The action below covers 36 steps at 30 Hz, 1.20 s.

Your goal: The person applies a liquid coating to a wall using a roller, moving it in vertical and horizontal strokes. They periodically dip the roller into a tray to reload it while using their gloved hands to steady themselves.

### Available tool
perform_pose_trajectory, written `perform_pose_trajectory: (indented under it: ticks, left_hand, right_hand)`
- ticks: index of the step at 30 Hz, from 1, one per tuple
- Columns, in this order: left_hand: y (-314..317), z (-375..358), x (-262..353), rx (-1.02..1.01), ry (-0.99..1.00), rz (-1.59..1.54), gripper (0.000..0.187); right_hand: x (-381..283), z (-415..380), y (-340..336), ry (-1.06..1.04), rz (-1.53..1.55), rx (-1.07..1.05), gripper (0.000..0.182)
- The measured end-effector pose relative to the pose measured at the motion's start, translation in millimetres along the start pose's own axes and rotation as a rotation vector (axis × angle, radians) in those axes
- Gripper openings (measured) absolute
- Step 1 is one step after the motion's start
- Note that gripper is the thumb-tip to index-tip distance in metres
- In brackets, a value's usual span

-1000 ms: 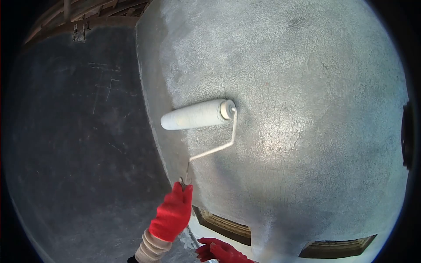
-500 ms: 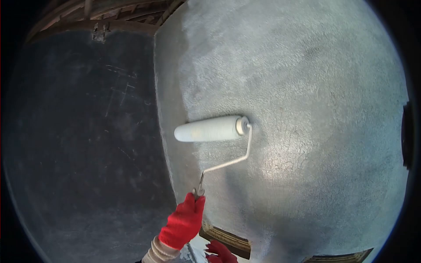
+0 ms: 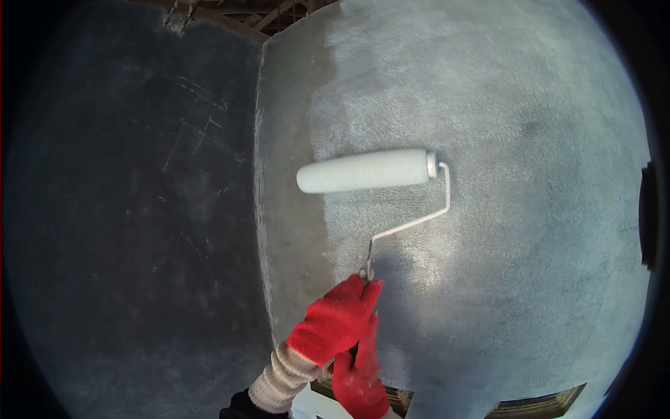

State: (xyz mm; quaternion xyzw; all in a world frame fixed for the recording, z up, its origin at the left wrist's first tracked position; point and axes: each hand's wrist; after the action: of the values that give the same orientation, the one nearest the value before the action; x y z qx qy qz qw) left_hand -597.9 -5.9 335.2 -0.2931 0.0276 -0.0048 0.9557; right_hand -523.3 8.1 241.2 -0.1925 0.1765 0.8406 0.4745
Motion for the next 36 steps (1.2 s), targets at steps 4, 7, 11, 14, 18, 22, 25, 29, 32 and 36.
perform_pose_trajectory:
  ticks: [4,7,11,14,18,22,25,29,32,36]
  left_hand:
    - [-35.4,45.5,-0.5,-0.111,-0.075,-0.186,0.037]
    - [-43.2,51.6,-15.3,-0.069,-0.295,-0.541,0.036]
    - [-42.3,34.7,-65.9,0.335,-0.331,-0.736,0.028]
    - [-35.1,20.0,-117.5,0.457,-0.287,-0.702,0.017]
    - [-16.9,15.2,-168.4,0.552,-0.240,-0.533,0.013]
    - [1.8,15.8,-204.7,0.474,-0.309,-0.516,0.012]
    - [14.9,14.3,-220.3,0.499,-0.242,-0.542,0.011]
    - [15.0,10.0,-233.7,0.396,-0.232,-0.566,0.018]
    - [20.8,5.7,-252.2,0.337,-0.180,-0.480,0.016]
    - [11.1,2.5,-244.9,0.168,-0.251,-0.345,0.023]
  right_hand:
    - [-11.4,56.5,10.5,-0.289,-0.408,0.114,0.069]
    - [-22.8,90.4,19.4,-0.424,-0.626,0.166,0.068]
    - [-46.4,156.2,16.1,-0.602,-0.915,0.283,0.065]
    - [-68.9,241.6,6.4,-0.921,-1.333,0.370,0.048]
    - [-147.6,343.9,30.2,-0.540,-1.085,0.249,0.046]
    - [-160.1,359.2,38.5,-0.352,-1.132,0.297,0.048]
    - [-124.1,307.4,23.5,-0.367,-1.199,0.246,0.051]
    - [-115.4,301.5,30.5,-0.263,-1.229,0.295,0.055]
    - [-141.1,354.4,41.6,-0.418,-1.220,0.259,0.052]
    - [-179.4,447.9,45.2,-0.497,-1.450,0.241,0.053]
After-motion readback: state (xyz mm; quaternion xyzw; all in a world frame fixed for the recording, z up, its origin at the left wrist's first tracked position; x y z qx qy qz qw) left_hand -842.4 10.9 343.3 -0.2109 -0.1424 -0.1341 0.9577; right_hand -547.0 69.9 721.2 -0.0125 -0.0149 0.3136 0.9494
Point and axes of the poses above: each hand's wrist, its own z-axis towards the middle knuckle, its own y-axis out of the palm, x = y × z, and after that the axes turned 7 degrees about z, right-handed
